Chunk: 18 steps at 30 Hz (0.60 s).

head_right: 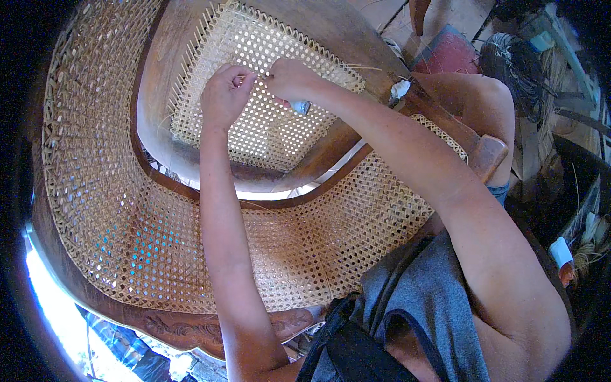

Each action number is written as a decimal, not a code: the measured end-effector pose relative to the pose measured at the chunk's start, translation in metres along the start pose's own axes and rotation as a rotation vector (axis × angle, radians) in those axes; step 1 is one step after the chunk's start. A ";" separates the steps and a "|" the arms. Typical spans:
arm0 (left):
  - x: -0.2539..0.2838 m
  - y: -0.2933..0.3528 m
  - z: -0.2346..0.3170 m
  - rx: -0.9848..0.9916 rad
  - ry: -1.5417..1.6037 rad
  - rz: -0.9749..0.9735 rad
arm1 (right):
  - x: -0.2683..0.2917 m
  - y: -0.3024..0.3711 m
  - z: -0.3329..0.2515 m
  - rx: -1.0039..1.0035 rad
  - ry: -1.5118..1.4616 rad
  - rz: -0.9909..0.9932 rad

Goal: Thread and weave cane material onto a wooden armchair frame.

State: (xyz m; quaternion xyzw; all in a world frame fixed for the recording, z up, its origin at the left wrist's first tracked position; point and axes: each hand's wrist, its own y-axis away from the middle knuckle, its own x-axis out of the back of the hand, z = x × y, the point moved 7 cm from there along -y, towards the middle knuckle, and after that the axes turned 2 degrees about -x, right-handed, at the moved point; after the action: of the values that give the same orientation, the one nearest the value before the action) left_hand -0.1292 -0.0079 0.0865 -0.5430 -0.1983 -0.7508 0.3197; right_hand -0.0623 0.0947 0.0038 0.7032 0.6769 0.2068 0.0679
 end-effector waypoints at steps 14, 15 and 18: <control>-0.006 0.004 0.009 -0.093 -0.127 -0.045 | -0.003 0.002 -0.001 -0.049 0.041 -0.028; -0.005 0.007 0.008 -0.065 -0.119 -0.016 | 0.001 0.004 -0.005 -0.035 0.128 0.022; -0.008 0.010 0.010 -0.013 -0.071 0.013 | 0.011 0.010 -0.003 0.131 0.462 0.115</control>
State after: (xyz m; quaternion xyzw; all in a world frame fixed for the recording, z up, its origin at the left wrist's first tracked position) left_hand -0.1138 -0.0063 0.0818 -0.5726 -0.2012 -0.7302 0.3138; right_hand -0.0545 0.1037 0.0126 0.6777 0.6452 0.3210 -0.1464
